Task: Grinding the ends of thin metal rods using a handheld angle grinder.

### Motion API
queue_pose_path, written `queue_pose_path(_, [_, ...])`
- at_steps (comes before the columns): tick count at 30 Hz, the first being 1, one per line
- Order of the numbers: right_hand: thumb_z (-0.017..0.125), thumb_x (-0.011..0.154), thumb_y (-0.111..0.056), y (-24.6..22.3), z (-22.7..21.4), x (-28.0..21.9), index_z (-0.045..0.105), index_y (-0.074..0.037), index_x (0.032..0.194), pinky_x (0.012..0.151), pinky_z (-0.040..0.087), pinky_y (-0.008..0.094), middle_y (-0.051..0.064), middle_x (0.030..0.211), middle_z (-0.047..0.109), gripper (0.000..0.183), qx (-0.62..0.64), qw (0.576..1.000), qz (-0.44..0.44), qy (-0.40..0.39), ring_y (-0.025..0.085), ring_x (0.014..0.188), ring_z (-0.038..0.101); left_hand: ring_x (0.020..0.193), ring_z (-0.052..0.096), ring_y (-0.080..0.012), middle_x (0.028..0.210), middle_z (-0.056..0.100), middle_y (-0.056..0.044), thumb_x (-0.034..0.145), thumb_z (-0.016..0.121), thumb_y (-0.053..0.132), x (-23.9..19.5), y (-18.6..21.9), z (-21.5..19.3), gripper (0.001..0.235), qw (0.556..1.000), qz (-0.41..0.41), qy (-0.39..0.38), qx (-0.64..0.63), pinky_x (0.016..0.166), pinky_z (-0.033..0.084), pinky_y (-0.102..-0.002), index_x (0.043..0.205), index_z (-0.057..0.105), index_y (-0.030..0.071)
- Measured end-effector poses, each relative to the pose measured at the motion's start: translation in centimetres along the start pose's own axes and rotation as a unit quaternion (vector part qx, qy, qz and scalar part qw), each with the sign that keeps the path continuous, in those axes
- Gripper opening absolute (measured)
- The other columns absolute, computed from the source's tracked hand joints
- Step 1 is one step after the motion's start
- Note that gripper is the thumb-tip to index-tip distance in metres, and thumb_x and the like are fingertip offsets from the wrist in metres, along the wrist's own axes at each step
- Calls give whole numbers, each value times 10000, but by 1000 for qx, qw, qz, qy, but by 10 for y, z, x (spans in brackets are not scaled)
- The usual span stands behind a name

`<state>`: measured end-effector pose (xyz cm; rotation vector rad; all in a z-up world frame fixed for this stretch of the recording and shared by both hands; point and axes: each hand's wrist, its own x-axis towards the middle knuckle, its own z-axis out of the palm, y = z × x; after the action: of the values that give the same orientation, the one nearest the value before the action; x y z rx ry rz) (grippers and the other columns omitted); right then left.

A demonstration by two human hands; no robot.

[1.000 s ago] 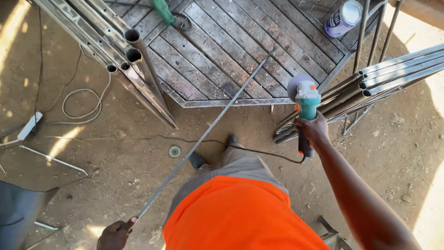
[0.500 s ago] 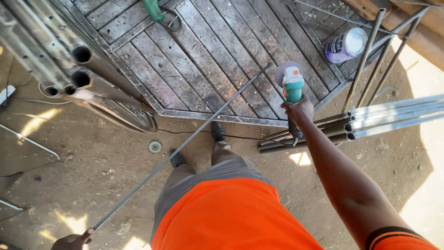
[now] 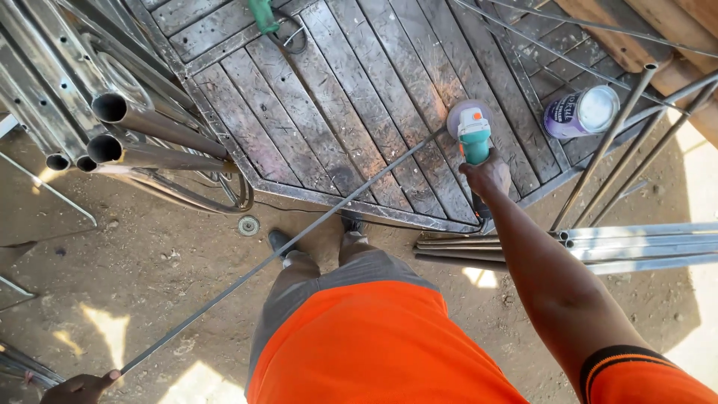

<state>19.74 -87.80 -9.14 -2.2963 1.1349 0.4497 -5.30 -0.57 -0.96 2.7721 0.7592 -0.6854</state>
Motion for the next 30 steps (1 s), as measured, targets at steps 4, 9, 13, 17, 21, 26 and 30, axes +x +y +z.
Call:
queue_pose_path(4, [776,736,-394,-5,-3,-4,502,-143,1336,686,532,530,164,1075,663,705,-44,999,-1,14,394,899,651,1075,780,-231,1090,883,4,988,673,593,18,48,-37,522,968,-162,-153,113,918,514,-340,884,1002,202])
queue_pose_path(9, [779,774,-344,6,10,2,385,-165,1354,696,466,557,154,1143,574,724,9,1000,-12,-23,385,936,593,1300,649,30,1102,833,247,1081,266,642,20,69,-52,624,902,-63,-259,340,1379,-357,-478,1018,868,492])
queue_pose_path(13, [758,728,-334,-3,9,-8,508,-149,1252,674,496,509,132,997,653,610,-48,998,-44,-5,363,850,629,1378,487,187,1300,559,546,742,640,928,37,-10,-32,919,806,158,-256,509,1399,-228,-761,1491,153,719])
queue_pose_path(17, [783,760,-328,2,21,-12,454,-165,1331,681,495,528,167,1094,627,678,-47,997,-53,-29,401,907,623,1020,817,-200,994,896,67,628,633,837,41,30,-44,753,964,83,-161,194,1221,294,-528,1200,773,367])
queue_pose_path(21, [760,805,-255,0,30,-24,397,-186,1334,611,496,501,162,1128,561,645,6,996,-54,-69,387,869,609,1114,808,-287,1182,884,-83,920,573,688,52,45,-51,695,950,-148,-254,105,968,559,-408,1043,982,140])
queue_pose_path(26, [772,752,-403,-18,27,-44,509,-154,1264,694,495,580,210,1041,697,627,-130,987,-90,-27,481,908,658,959,726,-322,978,812,-195,902,552,696,50,46,-58,707,957,-104,-239,125,932,503,-420,899,851,56])
queue_pose_path(30, [768,747,-328,-20,40,-51,408,-180,1408,643,458,545,219,1054,626,767,-64,991,-96,-61,420,872,606,1111,790,-281,1173,883,-107,927,449,716,54,47,-57,798,953,-80,-259,137,1035,508,-398,973,979,121])
